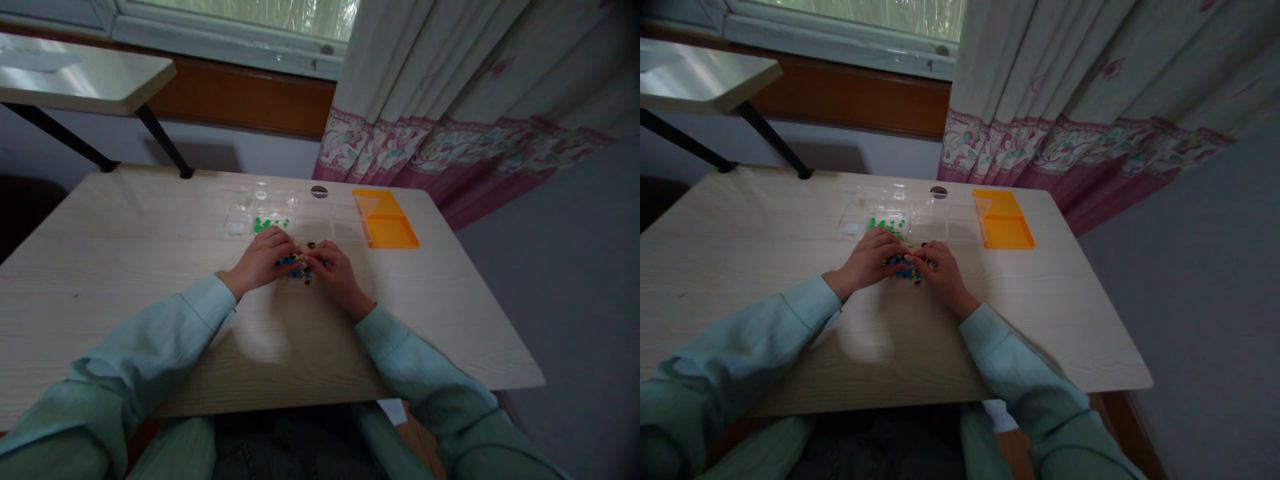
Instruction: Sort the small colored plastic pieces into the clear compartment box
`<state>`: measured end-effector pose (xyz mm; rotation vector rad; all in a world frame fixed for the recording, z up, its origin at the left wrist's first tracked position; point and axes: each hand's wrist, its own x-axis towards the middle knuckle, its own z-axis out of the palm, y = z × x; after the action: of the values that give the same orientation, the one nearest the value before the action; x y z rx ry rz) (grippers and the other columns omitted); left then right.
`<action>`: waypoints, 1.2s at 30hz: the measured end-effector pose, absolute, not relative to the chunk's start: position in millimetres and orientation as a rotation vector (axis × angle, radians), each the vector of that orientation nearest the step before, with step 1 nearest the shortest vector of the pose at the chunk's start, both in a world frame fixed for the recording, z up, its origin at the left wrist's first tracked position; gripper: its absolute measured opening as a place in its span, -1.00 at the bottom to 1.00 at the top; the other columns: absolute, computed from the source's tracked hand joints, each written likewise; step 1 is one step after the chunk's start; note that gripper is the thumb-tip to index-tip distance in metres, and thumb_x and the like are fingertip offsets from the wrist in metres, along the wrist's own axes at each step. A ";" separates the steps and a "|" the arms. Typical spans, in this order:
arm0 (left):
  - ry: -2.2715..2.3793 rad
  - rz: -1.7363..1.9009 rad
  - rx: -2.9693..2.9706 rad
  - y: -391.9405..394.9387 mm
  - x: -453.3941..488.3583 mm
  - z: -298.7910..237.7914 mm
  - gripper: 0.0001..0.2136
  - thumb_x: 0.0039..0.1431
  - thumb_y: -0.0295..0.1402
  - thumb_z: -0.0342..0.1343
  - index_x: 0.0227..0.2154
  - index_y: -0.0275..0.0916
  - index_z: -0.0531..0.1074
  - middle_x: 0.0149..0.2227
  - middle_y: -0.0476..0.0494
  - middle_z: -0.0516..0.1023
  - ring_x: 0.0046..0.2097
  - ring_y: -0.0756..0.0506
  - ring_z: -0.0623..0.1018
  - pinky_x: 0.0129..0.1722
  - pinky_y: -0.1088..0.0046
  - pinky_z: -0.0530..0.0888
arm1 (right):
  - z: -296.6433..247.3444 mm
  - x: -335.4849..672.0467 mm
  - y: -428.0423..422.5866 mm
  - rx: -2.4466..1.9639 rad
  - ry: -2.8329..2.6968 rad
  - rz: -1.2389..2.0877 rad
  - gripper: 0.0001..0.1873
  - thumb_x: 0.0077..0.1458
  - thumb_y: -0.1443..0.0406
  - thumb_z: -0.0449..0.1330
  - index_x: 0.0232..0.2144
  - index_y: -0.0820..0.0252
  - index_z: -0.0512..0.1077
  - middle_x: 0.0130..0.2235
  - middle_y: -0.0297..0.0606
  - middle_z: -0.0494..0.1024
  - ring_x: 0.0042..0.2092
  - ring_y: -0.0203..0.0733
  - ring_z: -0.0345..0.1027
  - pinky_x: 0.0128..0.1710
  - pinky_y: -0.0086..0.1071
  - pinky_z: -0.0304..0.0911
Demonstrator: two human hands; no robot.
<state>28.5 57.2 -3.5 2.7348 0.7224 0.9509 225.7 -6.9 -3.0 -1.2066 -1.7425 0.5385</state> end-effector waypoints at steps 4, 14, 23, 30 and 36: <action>0.714 0.964 2.734 56.5 29.4 -4.1 -0.77 0.22 -0.13 0.08 -0.25 -0.14 0.52 -0.29 -0.12 0.50 -0.17 -0.11 0.42 -0.10 0.29 0.36 | -3.6 224.8 -6.7 -1.210 -1.759 0.558 -0.69 0.17 0.04 0.17 -0.42 0.10 0.53 -0.43 -0.32 0.42 -0.30 -0.21 0.31 -0.23 -0.30 0.25; 0.756 1.014 2.698 56.3 28.2 -2.3 -0.75 0.22 -0.10 0.07 -0.29 -0.12 0.53 -0.34 -0.11 0.49 -0.20 -0.09 0.43 -0.15 0.32 0.34 | -2.9 225.1 -7.2 -1.206 -1.760 0.560 -0.68 0.21 0.07 0.13 -0.41 0.11 0.53 -0.41 -0.29 0.45 -0.28 -0.20 0.33 -0.23 -0.30 0.26; 0.735 0.991 2.706 58.1 26.9 -5.2 -0.76 0.25 -0.13 0.03 -0.25 -0.10 0.54 -0.36 -0.11 0.48 -0.23 -0.09 0.42 -0.19 0.33 0.32 | -3.2 225.2 -8.2 -1.188 -1.773 0.530 -0.65 0.24 0.09 0.08 -0.43 0.12 0.52 -0.40 -0.26 0.46 -0.26 -0.18 0.33 -0.24 -0.28 0.27; 0.723 0.987 2.683 61.5 25.0 -8.3 -0.77 0.24 -0.13 0.05 -0.25 -0.08 0.56 -0.37 -0.11 0.48 -0.23 -0.08 0.42 -0.20 0.33 0.32 | -1.3 224.4 -8.9 -1.201 -1.805 0.493 -0.66 0.25 0.11 0.07 -0.43 0.12 0.53 -0.40 -0.26 0.45 -0.26 -0.17 0.33 -0.20 -0.26 0.27; 0.738 1.037 2.619 61.8 24.5 -7.2 -0.76 0.25 -0.15 0.05 -0.25 -0.10 0.57 -0.36 -0.11 0.49 -0.24 -0.08 0.43 -0.20 0.32 0.33 | -4.0 224.9 -9.5 -1.223 -1.858 0.404 -0.76 0.24 0.22 0.09 -0.34 0.13 0.54 -0.36 -0.23 0.46 -0.21 -0.15 0.33 -0.15 -0.25 0.27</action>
<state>24.5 61.8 -7.2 2.6191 0.7385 1.0369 224.9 -9.5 -4.0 -1.2231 -1.8583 0.4037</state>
